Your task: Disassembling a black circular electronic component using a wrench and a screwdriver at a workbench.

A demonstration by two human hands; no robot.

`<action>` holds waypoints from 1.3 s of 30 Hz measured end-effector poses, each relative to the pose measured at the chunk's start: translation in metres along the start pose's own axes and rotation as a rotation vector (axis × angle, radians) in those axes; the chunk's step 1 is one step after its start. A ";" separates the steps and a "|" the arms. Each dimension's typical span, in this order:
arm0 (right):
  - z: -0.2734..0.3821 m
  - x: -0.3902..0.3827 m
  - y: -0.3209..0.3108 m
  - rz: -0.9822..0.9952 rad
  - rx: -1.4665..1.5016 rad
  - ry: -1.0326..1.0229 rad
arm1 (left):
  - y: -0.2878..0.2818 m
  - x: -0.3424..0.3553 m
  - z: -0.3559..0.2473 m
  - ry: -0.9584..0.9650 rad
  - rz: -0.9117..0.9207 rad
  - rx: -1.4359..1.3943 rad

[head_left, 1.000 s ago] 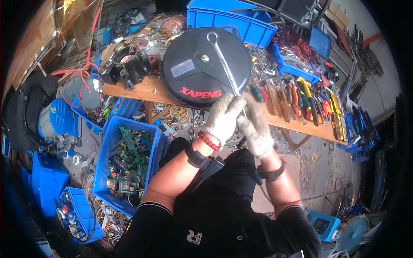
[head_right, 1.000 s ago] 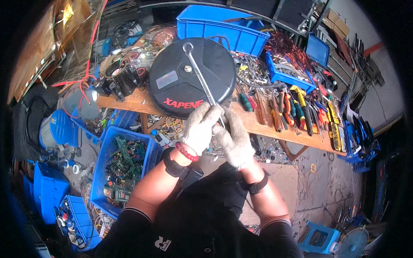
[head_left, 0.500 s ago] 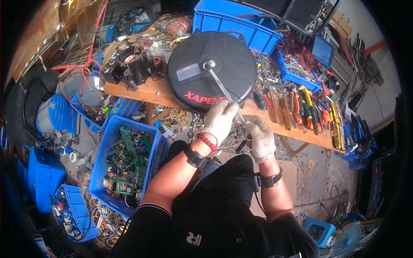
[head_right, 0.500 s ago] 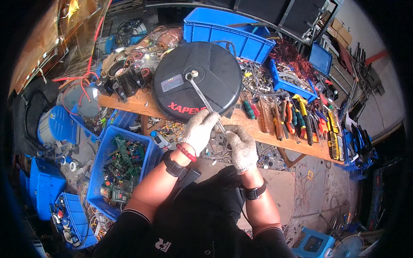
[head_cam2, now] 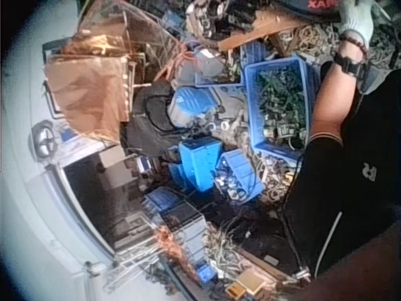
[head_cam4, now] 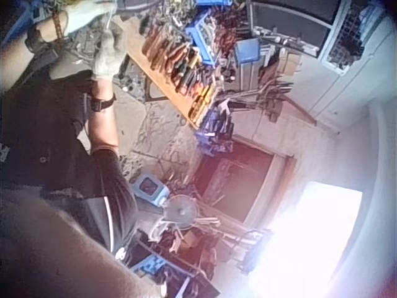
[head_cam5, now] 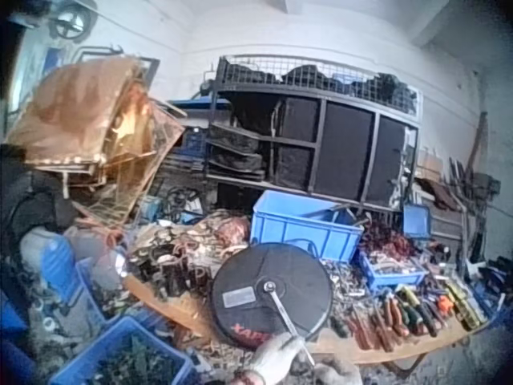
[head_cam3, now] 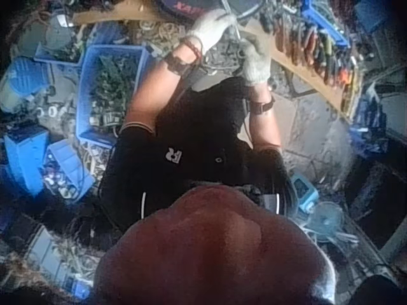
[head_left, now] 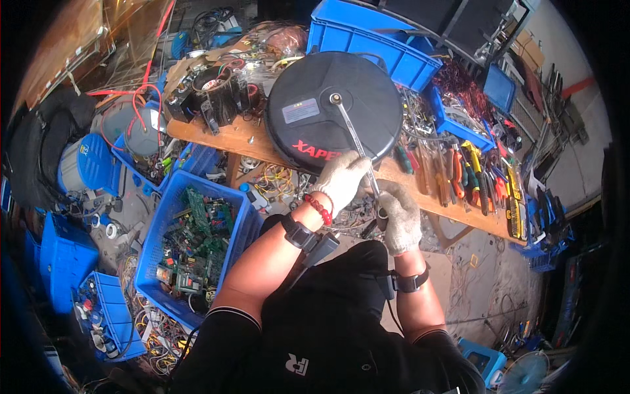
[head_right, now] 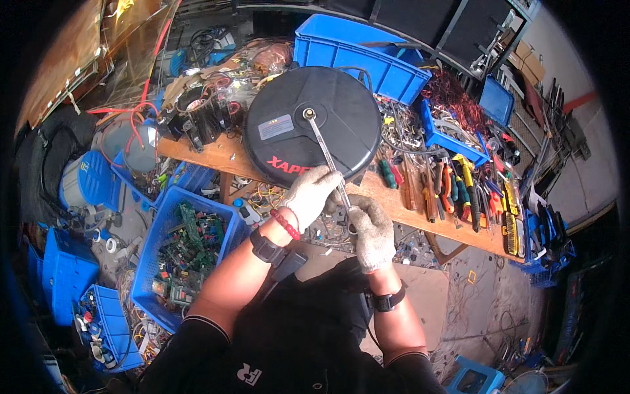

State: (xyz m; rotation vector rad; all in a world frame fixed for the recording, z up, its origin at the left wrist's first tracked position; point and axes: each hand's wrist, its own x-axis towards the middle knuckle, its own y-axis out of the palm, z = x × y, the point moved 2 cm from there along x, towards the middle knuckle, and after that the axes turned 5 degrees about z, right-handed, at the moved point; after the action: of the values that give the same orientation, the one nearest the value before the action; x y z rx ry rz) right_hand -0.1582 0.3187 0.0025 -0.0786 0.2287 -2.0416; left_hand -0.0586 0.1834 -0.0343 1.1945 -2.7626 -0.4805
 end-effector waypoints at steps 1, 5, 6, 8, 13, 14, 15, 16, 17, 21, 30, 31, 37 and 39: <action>0.001 -0.001 0.002 -0.003 0.026 -0.015 | -0.005 0.005 0.007 0.036 0.009 0.037; 0.014 -0.011 0.005 0.045 0.088 -0.043 | -0.008 0.001 -0.010 0.031 0.036 0.116; 0.014 -0.014 0.005 0.080 0.112 -0.049 | -0.008 0.000 -0.016 0.031 0.036 0.114; 0.018 -0.017 0.007 0.119 0.137 -0.056 | -0.010 0.000 -0.022 -0.089 0.080 -0.001; 0.022 -0.020 0.003 0.080 0.136 -0.018 | -0.008 -0.008 -0.033 -0.092 0.108 -0.118; 0.021 -0.022 0.004 0.080 0.138 -0.017 | -0.007 -0.010 -0.035 -0.136 0.114 -0.163; 0.021 -0.023 0.006 0.089 0.163 -0.003 | -0.007 -0.011 -0.036 -0.181 0.121 -0.207; 0.020 -0.025 0.008 0.097 0.187 0.011 | -0.009 -0.011 -0.033 -0.184 0.121 -0.205; 0.018 -0.027 0.011 0.095 0.190 0.013 | -0.013 -0.010 -0.030 -0.118 0.118 -0.098; 0.007 -0.032 0.029 0.183 0.293 0.025 | -0.030 -0.010 -0.021 -0.040 0.141 0.082; -0.018 -0.034 0.054 0.299 0.490 0.116 | -0.046 -0.013 -0.037 -0.288 0.070 0.429; -0.021 -0.035 0.055 0.294 0.504 0.121 | -0.050 -0.007 -0.036 -0.197 0.007 0.583; -0.005 -0.028 0.057 0.202 0.658 0.078 | -0.046 0.010 -0.062 -0.087 -0.114 0.552; 0.000 -0.020 0.054 0.272 0.637 0.100 | -0.044 0.010 -0.069 -0.111 -0.110 0.508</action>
State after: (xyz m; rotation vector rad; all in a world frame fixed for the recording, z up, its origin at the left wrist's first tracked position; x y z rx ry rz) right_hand -0.1020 0.3127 -0.0072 0.4273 -0.3388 -1.7621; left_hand -0.0205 0.1304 0.0161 1.4555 -3.0282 0.1741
